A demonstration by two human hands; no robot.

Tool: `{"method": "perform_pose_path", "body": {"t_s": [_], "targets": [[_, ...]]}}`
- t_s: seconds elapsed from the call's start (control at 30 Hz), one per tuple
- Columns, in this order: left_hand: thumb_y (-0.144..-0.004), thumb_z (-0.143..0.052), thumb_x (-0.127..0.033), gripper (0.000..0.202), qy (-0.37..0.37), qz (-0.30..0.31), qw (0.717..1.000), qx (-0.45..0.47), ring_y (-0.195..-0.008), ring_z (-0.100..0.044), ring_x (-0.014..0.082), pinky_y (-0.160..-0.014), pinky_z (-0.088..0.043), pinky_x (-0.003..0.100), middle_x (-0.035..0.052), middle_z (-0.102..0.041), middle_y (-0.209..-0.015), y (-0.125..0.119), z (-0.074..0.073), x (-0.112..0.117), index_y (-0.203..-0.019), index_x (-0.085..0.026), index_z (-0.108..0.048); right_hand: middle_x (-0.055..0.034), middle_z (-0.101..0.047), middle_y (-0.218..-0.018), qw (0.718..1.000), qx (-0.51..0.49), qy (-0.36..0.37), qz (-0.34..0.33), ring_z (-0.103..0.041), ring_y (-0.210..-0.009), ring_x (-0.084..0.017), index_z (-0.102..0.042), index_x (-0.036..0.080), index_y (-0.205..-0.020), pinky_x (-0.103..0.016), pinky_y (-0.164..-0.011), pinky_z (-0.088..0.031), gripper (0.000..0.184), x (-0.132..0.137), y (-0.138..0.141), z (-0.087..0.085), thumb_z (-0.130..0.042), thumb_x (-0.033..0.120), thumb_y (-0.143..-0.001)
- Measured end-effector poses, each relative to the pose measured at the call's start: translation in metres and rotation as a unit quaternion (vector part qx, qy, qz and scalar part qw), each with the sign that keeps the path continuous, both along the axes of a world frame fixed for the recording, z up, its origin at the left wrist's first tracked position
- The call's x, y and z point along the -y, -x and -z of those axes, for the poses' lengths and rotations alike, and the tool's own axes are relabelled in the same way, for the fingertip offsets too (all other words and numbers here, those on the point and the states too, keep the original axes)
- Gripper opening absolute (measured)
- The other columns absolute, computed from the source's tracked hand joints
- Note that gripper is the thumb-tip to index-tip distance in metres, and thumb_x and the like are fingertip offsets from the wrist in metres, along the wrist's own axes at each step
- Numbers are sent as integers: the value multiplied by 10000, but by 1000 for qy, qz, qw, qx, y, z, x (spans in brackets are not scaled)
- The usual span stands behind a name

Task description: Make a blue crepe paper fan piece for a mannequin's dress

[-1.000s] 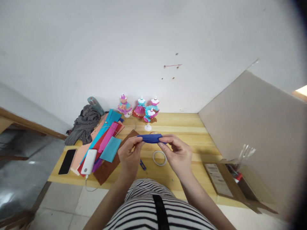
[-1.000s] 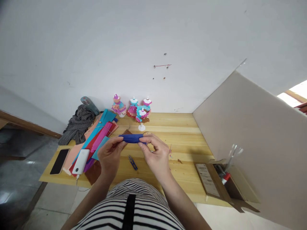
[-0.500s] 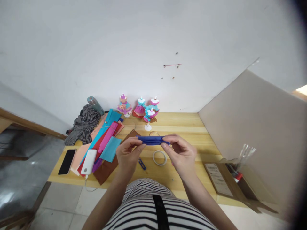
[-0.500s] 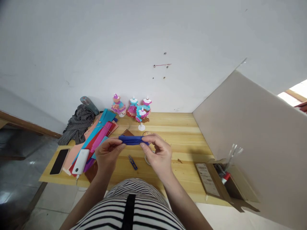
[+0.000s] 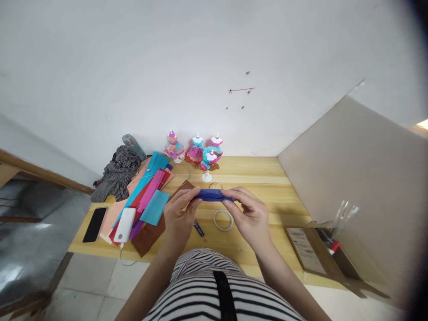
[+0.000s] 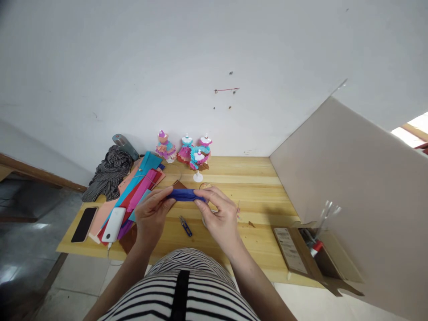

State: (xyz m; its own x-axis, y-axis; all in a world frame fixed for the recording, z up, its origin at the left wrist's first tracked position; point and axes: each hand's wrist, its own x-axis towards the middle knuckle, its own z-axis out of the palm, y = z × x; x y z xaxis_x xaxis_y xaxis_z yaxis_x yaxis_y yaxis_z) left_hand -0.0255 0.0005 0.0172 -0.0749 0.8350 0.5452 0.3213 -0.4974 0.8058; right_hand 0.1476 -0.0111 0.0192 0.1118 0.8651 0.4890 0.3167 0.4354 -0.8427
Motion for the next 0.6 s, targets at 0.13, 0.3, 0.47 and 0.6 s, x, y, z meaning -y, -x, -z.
{"method": "perform_pose_path", "body": {"t_s": [0.13, 0.3, 0.47, 0.6], "targets": [[-813, -684, -157, 211, 8, -11, 1000, -20, -803, -699, 156, -701, -590, 250, 40, -742, -888, -3, 0, 0, -999, -229, -751, -37, -715, -823, 999, 38, -3, 27, -666, -759, -188, -714, 233, -894, -317, -700, -526, 118, 0, 2, 5, -632, 163, -846], [-846, -656, -196, 157, 3, -23, 999, -47, -797, -691, 146, -694, -581, 239, 44, -723, -890, -4, 3, 2, -963, -228, -756, -35, -733, -800, 997, 51, 34, 50, -680, -726, -191, -691, 222, -870, -319, -693, -534, 75, 0, 2, 14, -618, 211, -853], [-843, -658, -194, 140, -6, -29, 999, -34, -762, -684, 133, -669, -573, 223, 35, -709, -860, -7, 5, 3, -934, -226, -760, -51, -740, -823, 996, -23, 74, 42, -685, -762, -194, -690, 208, -868, -330, -721, -545, 74, 0, 3, 22, -639, 248, -831], [-829, -669, -192, 145, 21, -40, 999, 1, -765, -687, 146, -665, -580, 240, 38, -718, -855, -9, 7, 4, -935, -226, -762, -42, -722, -780, 992, -94, 81, 25, -669, -710, -176, -698, 206, -809, -300, -662, -542, 41, -1, 5, 22, -671, 223, -783]]}}
